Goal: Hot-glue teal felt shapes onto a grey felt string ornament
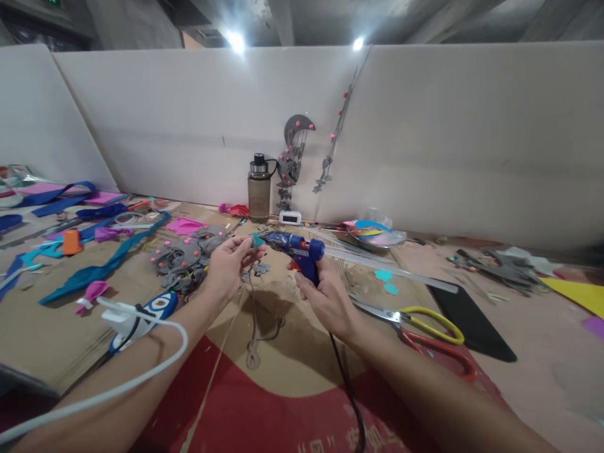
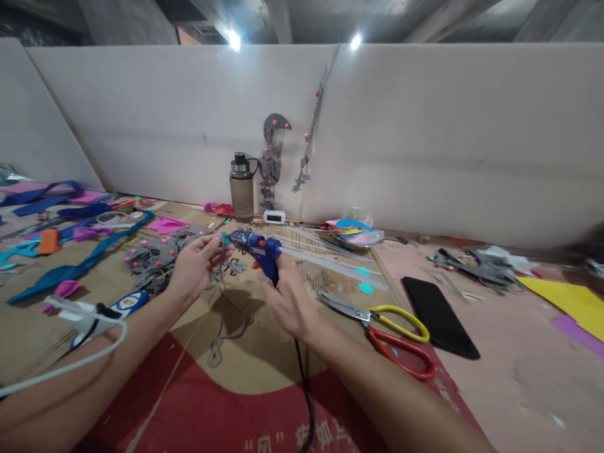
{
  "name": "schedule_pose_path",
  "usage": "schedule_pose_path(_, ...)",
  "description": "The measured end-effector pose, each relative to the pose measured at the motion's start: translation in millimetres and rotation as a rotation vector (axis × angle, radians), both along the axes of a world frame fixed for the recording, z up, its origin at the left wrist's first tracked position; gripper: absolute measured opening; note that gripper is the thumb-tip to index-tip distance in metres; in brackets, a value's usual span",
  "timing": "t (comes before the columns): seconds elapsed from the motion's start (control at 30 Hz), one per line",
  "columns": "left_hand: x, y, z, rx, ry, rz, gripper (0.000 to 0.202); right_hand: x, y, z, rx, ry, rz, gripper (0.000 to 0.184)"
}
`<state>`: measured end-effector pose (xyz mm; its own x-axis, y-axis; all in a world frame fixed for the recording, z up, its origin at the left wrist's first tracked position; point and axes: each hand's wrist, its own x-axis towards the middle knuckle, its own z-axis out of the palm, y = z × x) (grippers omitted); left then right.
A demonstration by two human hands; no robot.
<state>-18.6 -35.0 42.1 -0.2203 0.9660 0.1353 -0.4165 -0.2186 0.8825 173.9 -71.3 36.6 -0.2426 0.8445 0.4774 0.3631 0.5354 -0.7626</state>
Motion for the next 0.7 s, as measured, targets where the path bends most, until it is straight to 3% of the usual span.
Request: schedule_pose_path(0.7, 1.1, -4.0, -5.8, 0.081, 0.103, 0.067, 0.024, -5.2, -4.8, -3.9, 0.024, -0.037, -0.023, 0.022)
